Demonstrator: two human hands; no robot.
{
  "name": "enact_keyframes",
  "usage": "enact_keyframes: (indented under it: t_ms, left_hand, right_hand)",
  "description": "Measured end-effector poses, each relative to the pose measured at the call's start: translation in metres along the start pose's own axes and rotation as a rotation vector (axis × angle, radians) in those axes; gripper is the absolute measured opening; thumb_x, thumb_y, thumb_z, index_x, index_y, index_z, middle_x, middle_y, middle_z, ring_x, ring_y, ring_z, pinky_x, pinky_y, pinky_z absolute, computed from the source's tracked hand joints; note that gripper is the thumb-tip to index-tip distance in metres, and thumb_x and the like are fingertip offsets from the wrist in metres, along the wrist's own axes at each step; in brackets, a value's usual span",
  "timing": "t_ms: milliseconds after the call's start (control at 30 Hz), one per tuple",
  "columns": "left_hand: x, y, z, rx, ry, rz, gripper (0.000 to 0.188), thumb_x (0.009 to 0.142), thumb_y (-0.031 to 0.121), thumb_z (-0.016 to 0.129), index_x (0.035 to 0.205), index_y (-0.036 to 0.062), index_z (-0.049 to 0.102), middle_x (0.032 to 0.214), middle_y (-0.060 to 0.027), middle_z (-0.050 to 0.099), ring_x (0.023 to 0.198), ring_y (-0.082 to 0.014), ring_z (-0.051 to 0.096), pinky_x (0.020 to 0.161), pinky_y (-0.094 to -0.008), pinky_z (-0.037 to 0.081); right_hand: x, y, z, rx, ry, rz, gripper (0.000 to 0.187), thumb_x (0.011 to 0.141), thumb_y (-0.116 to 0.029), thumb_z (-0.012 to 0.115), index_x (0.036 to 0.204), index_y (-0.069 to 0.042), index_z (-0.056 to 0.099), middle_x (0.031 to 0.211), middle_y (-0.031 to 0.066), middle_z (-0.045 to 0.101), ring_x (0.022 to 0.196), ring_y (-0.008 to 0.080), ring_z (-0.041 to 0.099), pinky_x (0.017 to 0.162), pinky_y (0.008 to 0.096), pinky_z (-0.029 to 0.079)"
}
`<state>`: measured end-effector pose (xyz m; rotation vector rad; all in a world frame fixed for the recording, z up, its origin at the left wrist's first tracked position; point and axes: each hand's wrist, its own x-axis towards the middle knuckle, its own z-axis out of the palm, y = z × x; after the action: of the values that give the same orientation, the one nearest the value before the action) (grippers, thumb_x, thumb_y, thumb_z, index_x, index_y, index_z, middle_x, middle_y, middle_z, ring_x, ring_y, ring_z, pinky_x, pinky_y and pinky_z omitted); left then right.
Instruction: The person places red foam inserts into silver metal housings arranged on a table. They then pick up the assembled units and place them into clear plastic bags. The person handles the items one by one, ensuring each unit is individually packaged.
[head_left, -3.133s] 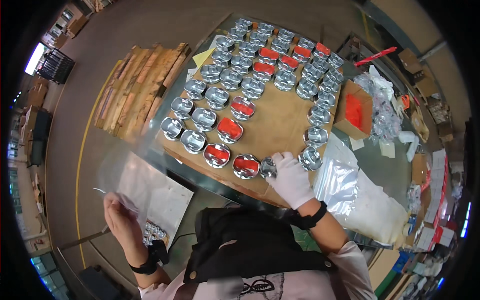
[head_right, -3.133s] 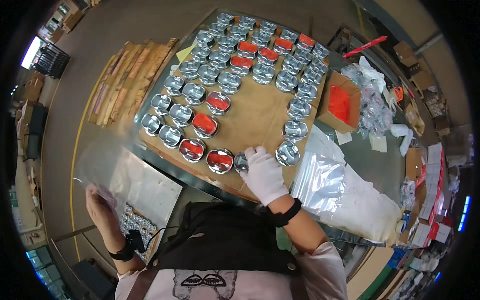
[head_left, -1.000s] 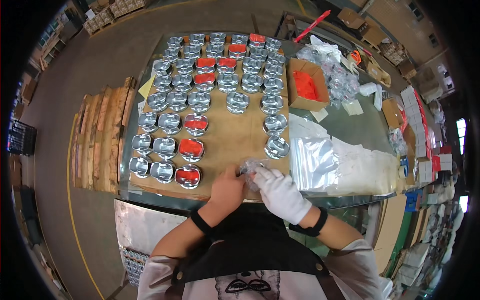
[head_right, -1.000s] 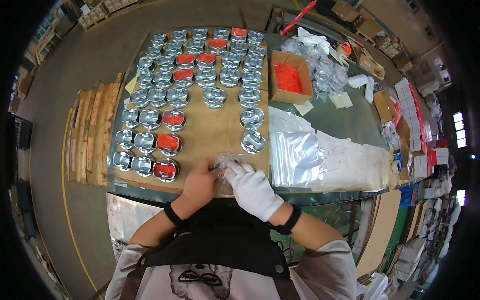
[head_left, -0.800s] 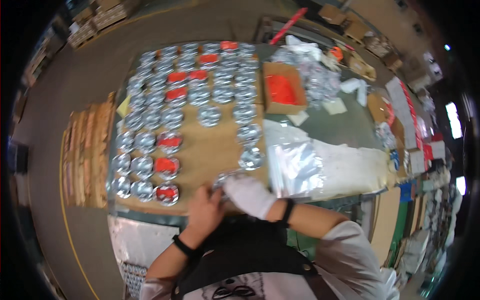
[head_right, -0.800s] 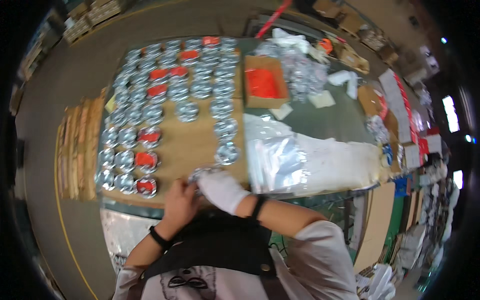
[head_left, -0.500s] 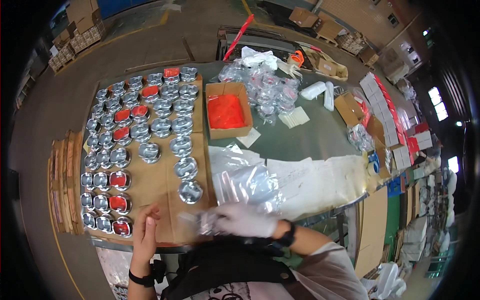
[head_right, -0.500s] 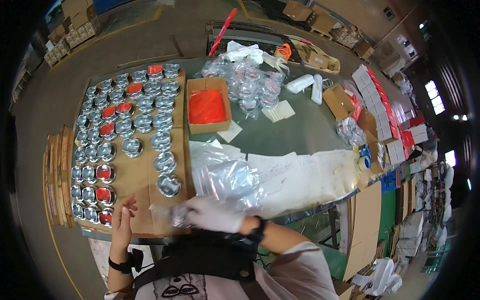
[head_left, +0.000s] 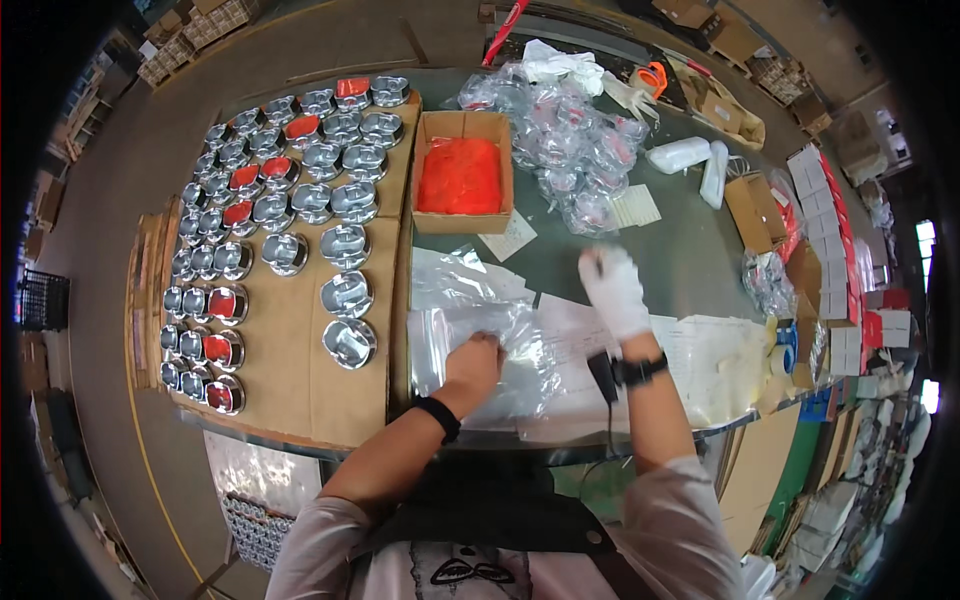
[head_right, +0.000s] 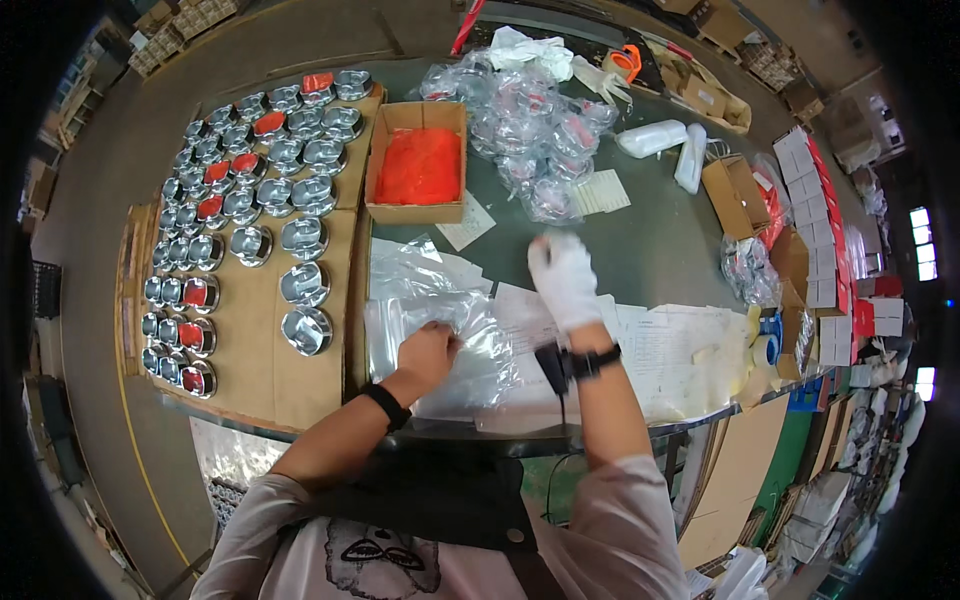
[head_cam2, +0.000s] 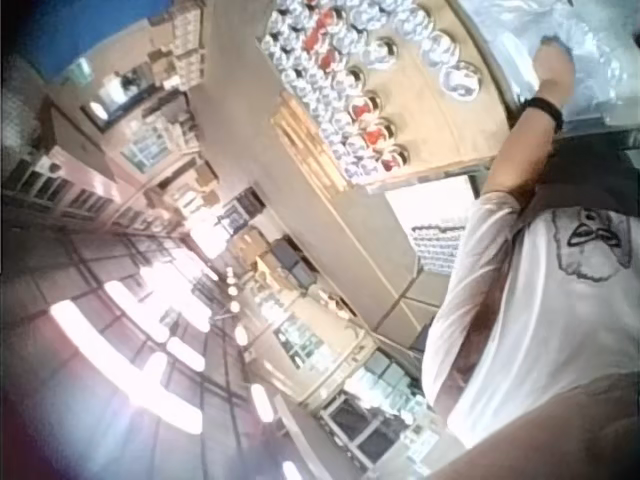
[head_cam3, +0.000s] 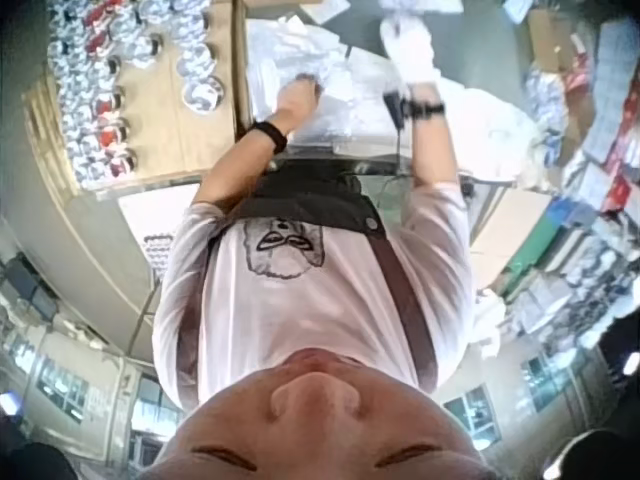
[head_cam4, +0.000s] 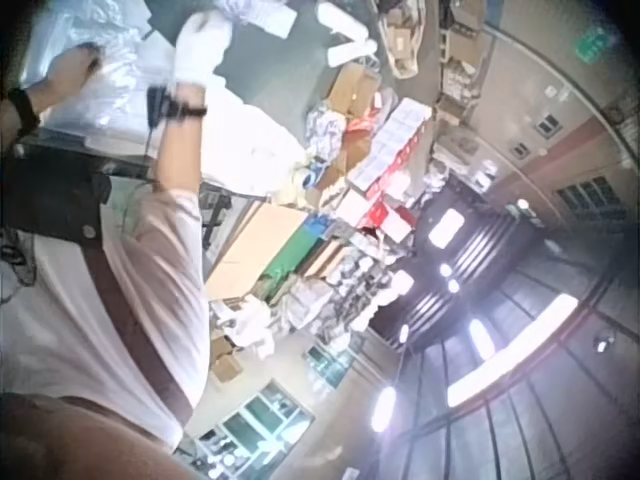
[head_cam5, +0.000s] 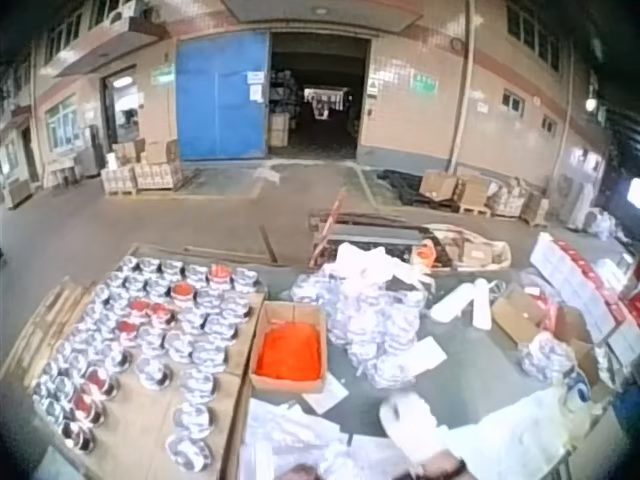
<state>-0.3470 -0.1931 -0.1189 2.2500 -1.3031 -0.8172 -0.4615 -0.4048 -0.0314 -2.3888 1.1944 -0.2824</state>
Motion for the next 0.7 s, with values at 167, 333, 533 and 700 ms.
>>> enact_keyframes:
  t_ms: [167, 333, 533, 700]
  left_hand:
    - [-0.022, -0.005, -0.023, -0.261, 0.087, 0.328, 0.014, 0.083, 0.018, 0.068, 0.084, 0.0047, 0.069, 0.081, -0.0142, 0.064, 0.076, -0.0337, 0.062, 0.072, -0.0434, 0.051]
    - [-0.072, 0.006, -0.119, -0.808, 0.084, 0.22, 0.035, 0.086, 0.025, 0.073, 0.112, 0.0035, 0.063, 0.092, -0.0116, 0.063, 0.08, -0.0195, 0.06, 0.071, -0.0317, 0.05]
    - [-0.197, -0.12, -0.229, -1.003, 0.231, 0.099, 0.025, 0.093, 0.009, 0.064, 0.115, -0.0009, 0.063, 0.099, -0.0051, 0.067, 0.084, -0.0128, 0.064, 0.074, -0.0251, 0.053]
    - [-0.376, -0.257, -0.306, -1.431, 0.945, -0.35, 0.01, 0.093, 0.019, 0.06, 0.097, 0.0091, 0.061, 0.079, 0.0019, 0.058, 0.068, -0.0087, 0.055, 0.064, -0.0261, 0.049]
  right_hand:
    - [-0.109, -0.016, 0.018, 0.435, -0.45, -0.14, 0.027, 0.083, -0.022, 0.068, 0.1, -0.001, 0.067, 0.102, 0.0163, 0.063, 0.093, 0.031, 0.059, 0.082, 0.0386, 0.048]
    - [-0.135, -0.072, 0.035, 0.646, -0.228, 0.029, 0.013, 0.088, -0.013, 0.064, 0.093, -0.002, 0.067, 0.084, 0.0052, 0.065, 0.074, 0.0114, 0.057, 0.066, 0.0257, 0.046]
    - [-0.142, -0.276, 0.08, 1.221, -0.55, -0.156, 0.036, 0.099, -0.032, 0.053, 0.077, -0.004, 0.06, 0.069, 0.0022, 0.056, 0.063, 0.01, 0.053, 0.051, 0.0261, 0.039]
    - [-0.15, -0.448, 0.173, 0.571, -0.281, -0.845, 0.037, 0.096, -0.037, 0.054, 0.077, -0.006, 0.061, 0.075, 0.0134, 0.064, 0.068, 0.0312, 0.063, 0.057, 0.0418, 0.049]
